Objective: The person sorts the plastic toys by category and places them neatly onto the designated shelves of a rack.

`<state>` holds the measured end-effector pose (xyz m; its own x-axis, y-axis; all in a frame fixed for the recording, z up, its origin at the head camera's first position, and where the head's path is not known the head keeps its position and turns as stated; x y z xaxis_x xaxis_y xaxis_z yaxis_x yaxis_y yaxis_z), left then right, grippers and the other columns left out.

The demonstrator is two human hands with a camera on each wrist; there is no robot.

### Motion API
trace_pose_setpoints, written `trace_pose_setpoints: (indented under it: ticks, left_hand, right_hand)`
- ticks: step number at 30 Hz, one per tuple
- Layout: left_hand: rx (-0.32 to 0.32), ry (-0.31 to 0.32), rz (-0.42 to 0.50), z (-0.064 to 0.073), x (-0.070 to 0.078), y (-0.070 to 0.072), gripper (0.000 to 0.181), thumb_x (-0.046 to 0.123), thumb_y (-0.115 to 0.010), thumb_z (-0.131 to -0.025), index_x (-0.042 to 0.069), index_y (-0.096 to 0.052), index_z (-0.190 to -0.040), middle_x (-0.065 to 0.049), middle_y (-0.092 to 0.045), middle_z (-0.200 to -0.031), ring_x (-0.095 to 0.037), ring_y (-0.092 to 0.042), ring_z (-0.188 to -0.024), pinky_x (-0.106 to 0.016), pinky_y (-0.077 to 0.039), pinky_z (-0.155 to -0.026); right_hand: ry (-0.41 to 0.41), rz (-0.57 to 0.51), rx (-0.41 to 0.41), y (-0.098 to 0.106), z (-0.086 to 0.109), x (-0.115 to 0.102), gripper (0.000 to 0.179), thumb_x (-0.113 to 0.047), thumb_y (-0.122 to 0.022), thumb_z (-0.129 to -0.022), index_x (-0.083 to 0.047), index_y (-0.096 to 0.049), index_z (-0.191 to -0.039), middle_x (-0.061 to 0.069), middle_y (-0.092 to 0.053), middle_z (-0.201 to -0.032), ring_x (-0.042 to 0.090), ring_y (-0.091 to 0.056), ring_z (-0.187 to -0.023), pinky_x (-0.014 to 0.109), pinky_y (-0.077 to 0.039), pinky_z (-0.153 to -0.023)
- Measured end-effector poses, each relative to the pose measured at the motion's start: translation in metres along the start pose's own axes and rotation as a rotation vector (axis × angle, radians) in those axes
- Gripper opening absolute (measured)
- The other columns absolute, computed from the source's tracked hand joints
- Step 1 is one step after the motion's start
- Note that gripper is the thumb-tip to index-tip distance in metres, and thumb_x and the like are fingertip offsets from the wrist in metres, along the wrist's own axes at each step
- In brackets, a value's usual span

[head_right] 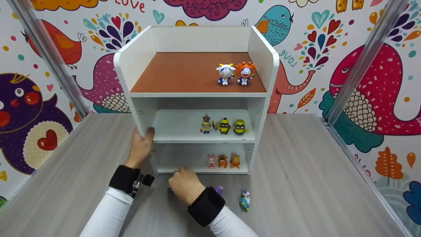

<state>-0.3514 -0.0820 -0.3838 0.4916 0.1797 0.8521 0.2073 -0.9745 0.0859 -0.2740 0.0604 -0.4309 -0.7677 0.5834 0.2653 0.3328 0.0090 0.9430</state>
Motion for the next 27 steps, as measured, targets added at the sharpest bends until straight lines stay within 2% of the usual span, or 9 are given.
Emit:
trace_pose_setpoints:
  ticks: [6,10,13,19,24,27]
  left_hand:
    - [-0.011,0.001,0.003,-0.001,-0.001,-0.002,0.058,-0.001,-0.043,-0.097,-0.007,-0.029,-0.154,-0.03,-0.038,-0.155,-0.042,-0.032,-0.147,-0.056,-0.023,-0.124]
    - [-0.016,-0.007,-0.02,0.0,-0.001,-0.001,0.058,0.0,-0.043,-0.098,-0.007,-0.028,-0.154,-0.029,-0.037,-0.156,-0.041,-0.032,-0.148,-0.056,-0.024,-0.124]
    - [-0.011,-0.009,-0.028,0.0,-0.001,-0.001,0.057,0.0,-0.043,-0.098,-0.007,-0.029,-0.154,-0.029,-0.038,-0.155,-0.041,-0.032,-0.148,-0.056,-0.025,-0.124]
    - [-0.004,-0.006,-0.019,0.0,-0.001,0.001,0.058,-0.001,-0.044,-0.097,-0.008,-0.029,-0.153,-0.031,-0.039,-0.154,-0.043,-0.034,-0.147,-0.057,-0.025,-0.123]
    - [0.004,0.005,-0.026,0.0,-0.001,0.001,0.057,0.0,-0.045,-0.097,-0.007,-0.031,-0.153,-0.031,-0.041,-0.152,-0.043,-0.036,-0.145,-0.057,-0.027,-0.123]
    - [0.005,0.013,-0.031,0.001,-0.002,0.001,0.058,0.0,-0.045,-0.097,-0.006,-0.032,-0.153,-0.031,-0.042,-0.152,-0.043,-0.038,-0.144,-0.057,-0.028,-0.122]
  right_hand:
    - [0.038,-0.016,0.041,0.0,-0.001,-0.002,0.006,-0.014,-0.078,-0.078,-0.017,-0.075,-0.074,-0.002,-0.072,-0.075,0.017,-0.064,-0.069,0.031,-0.053,-0.07]
    - [0.056,-0.014,0.029,-0.001,-0.001,-0.004,0.006,-0.019,-0.081,-0.076,-0.017,-0.075,-0.075,-0.004,-0.073,-0.073,0.014,-0.067,-0.067,0.031,-0.053,-0.072]
    - [0.045,-0.034,-0.011,0.0,-0.001,-0.005,0.005,-0.019,-0.08,-0.077,-0.018,-0.075,-0.077,-0.002,-0.073,-0.076,0.016,-0.066,-0.067,0.03,-0.054,-0.069]
    - [0.0,-0.203,-0.084,0.009,0.0,-0.002,0.011,-0.013,-0.078,-0.078,-0.018,-0.075,-0.087,0.005,-0.065,-0.093,0.018,-0.064,-0.071,0.028,-0.053,-0.06]
    - [0.004,-0.355,-0.047,0.023,0.003,0.003,0.021,-0.006,-0.079,-0.073,-0.015,-0.074,-0.091,0.005,-0.055,-0.098,0.014,-0.061,-0.069,0.022,-0.051,-0.056]
    - [0.012,-0.404,-0.008,0.032,0.004,0.006,0.024,-0.001,-0.075,-0.07,-0.013,-0.074,-0.09,0.005,-0.054,-0.1,0.013,-0.062,-0.073,0.019,-0.05,-0.057]
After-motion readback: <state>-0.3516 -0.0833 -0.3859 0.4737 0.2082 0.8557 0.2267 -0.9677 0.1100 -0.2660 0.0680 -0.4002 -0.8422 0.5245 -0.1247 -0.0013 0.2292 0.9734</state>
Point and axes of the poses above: each hand's wrist, its own z-axis away from the middle knuckle, its own y-axis out of the back of the hand, x = y × z, the point moved 4 cm from there along -z, towards the middle knuckle
